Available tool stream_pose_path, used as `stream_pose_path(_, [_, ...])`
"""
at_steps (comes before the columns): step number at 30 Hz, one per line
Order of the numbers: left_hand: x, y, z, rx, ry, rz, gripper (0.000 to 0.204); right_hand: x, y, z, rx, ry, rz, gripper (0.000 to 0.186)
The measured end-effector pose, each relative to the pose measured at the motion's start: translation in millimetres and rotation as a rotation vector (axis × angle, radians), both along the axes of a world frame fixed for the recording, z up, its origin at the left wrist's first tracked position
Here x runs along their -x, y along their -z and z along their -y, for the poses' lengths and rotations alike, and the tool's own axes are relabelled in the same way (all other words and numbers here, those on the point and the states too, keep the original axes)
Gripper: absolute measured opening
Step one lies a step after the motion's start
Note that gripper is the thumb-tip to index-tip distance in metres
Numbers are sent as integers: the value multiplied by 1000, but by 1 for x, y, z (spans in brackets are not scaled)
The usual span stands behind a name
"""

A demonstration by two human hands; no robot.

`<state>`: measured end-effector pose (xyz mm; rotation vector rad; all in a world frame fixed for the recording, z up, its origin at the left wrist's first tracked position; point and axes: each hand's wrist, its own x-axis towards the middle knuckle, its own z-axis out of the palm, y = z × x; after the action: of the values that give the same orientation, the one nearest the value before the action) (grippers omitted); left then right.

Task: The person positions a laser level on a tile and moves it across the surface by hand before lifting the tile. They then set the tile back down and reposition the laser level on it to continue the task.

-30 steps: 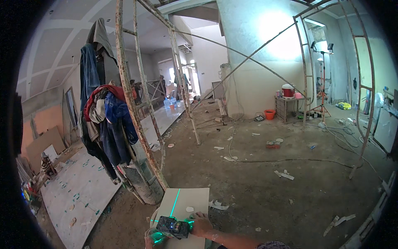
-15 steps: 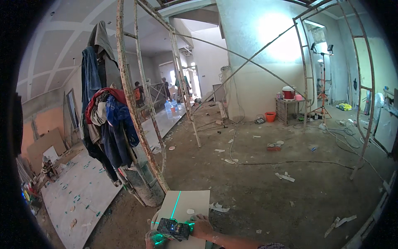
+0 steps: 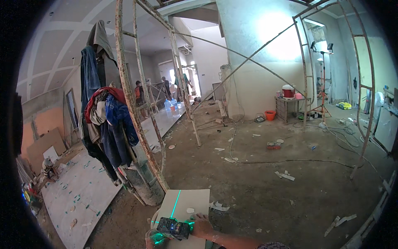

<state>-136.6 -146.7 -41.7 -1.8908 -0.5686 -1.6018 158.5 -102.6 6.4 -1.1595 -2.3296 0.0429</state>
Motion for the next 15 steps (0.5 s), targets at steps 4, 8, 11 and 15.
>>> stream_pose_path(4, [10,1,22,73,-36,2,19,9,-7,4,42,-48,6,48])
stream_pose_path(8, [1,8,5,156,29,-10,9,-6,2,-4,27,16,0,48])
stream_pose_path(11, [20,38,5,154,70,12,9,-2,-4,1,35,-12,1,48])
stream_pose_path(15, [20,31,15,254,67,22,19,0,-1,-1,15,-7,9,48])
